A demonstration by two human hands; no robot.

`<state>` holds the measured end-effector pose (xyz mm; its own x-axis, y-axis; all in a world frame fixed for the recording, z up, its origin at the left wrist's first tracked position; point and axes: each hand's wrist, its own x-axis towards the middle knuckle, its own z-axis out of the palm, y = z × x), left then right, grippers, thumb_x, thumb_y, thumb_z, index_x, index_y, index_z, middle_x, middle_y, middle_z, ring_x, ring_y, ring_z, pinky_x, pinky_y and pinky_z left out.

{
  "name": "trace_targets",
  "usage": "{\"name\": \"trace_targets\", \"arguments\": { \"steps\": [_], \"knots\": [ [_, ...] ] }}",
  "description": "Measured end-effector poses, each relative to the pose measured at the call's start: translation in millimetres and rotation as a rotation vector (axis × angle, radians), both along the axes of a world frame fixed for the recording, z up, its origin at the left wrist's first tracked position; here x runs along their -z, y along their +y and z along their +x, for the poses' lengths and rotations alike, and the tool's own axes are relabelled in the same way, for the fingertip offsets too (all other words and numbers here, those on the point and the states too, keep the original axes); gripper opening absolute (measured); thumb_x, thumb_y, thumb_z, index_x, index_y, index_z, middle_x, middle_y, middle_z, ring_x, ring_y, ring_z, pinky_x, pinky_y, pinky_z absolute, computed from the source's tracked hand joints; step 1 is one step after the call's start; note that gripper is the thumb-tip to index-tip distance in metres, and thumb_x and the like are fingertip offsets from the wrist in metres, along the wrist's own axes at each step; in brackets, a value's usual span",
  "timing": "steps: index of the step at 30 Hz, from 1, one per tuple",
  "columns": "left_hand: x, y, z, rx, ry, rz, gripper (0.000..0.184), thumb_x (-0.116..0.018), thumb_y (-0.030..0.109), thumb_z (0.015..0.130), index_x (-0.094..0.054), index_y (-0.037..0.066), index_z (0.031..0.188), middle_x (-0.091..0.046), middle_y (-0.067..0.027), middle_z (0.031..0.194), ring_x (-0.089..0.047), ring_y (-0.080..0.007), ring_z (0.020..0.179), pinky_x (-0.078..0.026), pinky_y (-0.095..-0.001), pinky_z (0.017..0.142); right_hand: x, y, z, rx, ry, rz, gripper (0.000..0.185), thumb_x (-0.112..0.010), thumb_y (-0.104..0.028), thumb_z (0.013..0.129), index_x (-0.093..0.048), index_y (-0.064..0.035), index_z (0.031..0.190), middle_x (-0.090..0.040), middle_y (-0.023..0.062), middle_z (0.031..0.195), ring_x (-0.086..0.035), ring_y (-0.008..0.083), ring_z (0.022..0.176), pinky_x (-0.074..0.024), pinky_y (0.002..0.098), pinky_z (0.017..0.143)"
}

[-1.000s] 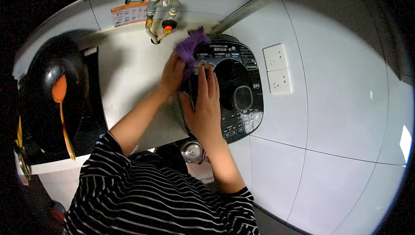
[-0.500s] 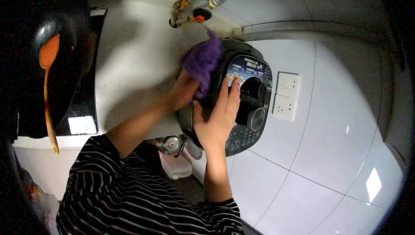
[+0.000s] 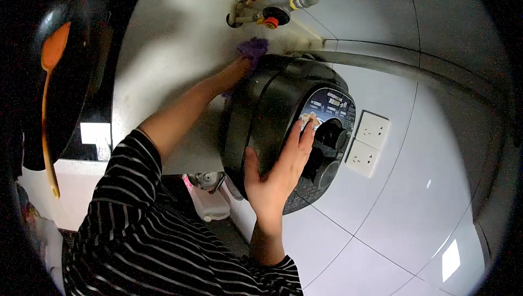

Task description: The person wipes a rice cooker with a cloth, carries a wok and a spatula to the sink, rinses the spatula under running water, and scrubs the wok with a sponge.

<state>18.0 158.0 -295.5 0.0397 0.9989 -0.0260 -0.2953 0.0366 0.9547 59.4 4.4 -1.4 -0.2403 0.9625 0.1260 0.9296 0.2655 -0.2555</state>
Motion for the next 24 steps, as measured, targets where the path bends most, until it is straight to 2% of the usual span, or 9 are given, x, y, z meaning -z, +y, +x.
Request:
{"name": "trace_targets", "arguments": {
  "steps": [3,5,6,8,10,12,15,20,24],
  "knots": [
    [43.6,-4.2,11.0,-0.041,0.251,0.279,0.032,-0.040,0.016,0.089,-0.049,0.000,0.115,-0.054,-0.0186,0.113,-0.050,-0.0319,0.104,-0.038,-0.0371,0.091,-1.3,1.8,-1.2,0.010,0.008,-0.012,0.079,-0.065,0.000,0.070,-0.028,-0.0029,0.140,-0.020,0.0201,0.148,-0.020,0.0355,0.136,-0.0190,0.0409,0.109],
    [23.0,-26.6,1.1,-0.030,0.290,0.248,0.033,-0.039,0.011,0.088,-0.048,-0.001,0.118,-0.051,-0.0192,0.119,-0.048,-0.0305,0.109,-0.036,-0.0361,0.093,-1.1,0.7,0.2,0.011,0.002,-0.027,0.079,-0.064,0.000,0.070,-0.028,-0.0026,0.140,-0.020,0.0202,0.148,-0.020,0.0355,0.137,-0.0181,0.0409,0.109],
    [-35.4,-50.6,-26.0,0.023,0.179,0.026,0.035,-0.038,0.008,0.088,-0.047,-0.001,0.120,-0.050,-0.0192,0.123,-0.046,-0.0295,0.112,-0.035,-0.0349,0.096,-0.6,0.6,0.5,0.016,0.001,-0.033,0.079,-0.064,0.001,0.070,-0.027,-0.0024,0.140,-0.019,0.0202,0.148,-0.020,0.0355,0.137,-0.0177,0.0410,0.109],
    [-72.5,-89.0,-19.9,-0.130,-0.143,-0.048,0.042,-0.037,0.002,0.087,-0.042,-0.002,0.128,-0.043,-0.0172,0.133,-0.038,-0.0262,0.125,-0.026,-0.0318,0.105,-1.1,1.0,0.3,0.023,0.006,-0.039,0.079,-0.064,0.001,0.070,-0.027,-0.0020,0.140,-0.019,0.0202,0.148,-0.019,0.0355,0.137,-0.0171,0.0410,0.109],
    [-119.2,-121.7,-20.1,-0.214,-0.416,0.101,0.050,-0.041,0.007,0.089,-0.032,-0.001,0.137,-0.030,-0.0152,0.143,-0.026,-0.0234,0.133,-0.017,-0.0325,0.110,-2.2,1.8,-0.4,0.021,0.013,-0.045,0.080,-0.064,0.002,0.069,-0.027,-0.0016,0.140,-0.019,0.0202,0.148,-0.019,0.0355,0.137,-0.0168,0.0411,0.110],
    [-116.4,-135.8,-8.5,-0.235,-0.151,0.180,0.052,-0.042,0.010,0.089,-0.030,-0.001,0.138,-0.025,-0.0149,0.146,-0.023,-0.0239,0.135,-0.016,-0.0318,0.110,-2.2,1.9,0.1,0.026,0.003,-0.053,0.079,-0.064,0.002,0.069,-0.027,-0.0011,0.140,-0.019,0.0203,0.148,-0.019,0.0357,0.137,-0.0169,0.0411,0.109],
    [-104.4,-112.8,-5.6,-0.353,-0.046,0.214,0.048,-0.045,0.013,0.088,-0.036,-0.001,0.134,-0.032,-0.0174,0.141,-0.030,-0.0279,0.131,-0.021,-0.0322,0.108,-2.4,1.1,0.4,0.022,0.009,-0.052,0.079,-0.063,0.002,0.070,-0.028,-0.0011,0.140,-0.019,0.0202,0.148,-0.020,0.0359,0.136,-0.0173,0.0411,0.109],
    [-98.4,-44.8,-36.5,-0.062,-0.191,-0.130,0.036,-0.045,0.012,0.086,-0.046,0.000,0.120,-0.050,-0.0193,0.116,-0.048,-0.0290,0.108,-0.035,-0.0321,0.094,-2.0,1.4,-1.2,0.047,0.016,-0.046,0.079,-0.064,0.002,0.070,-0.028,-0.0031,0.140,-0.020,0.0198,0.148,-0.021,0.0358,0.136,-0.0198,0.0410,0.108],
    [-51.0,-41.4,-24.4,-0.151,-0.175,-0.256,0.032,-0.041,0.013,0.088,-0.047,0.002,0.118,-0.052,-0.0123,0.113,-0.049,-0.0220,0.099,-0.038,-0.0307,0.090,-0.2,1.8,-2.1,0.032,-0.009,-0.021,0.078,-0.066,-0.002,0.070,-0.029,-0.0012,0.139,-0.021,0.0234,0.145,-0.023,0.0395,0.134,-0.0216,0.0431,0.107]
  ]
}}
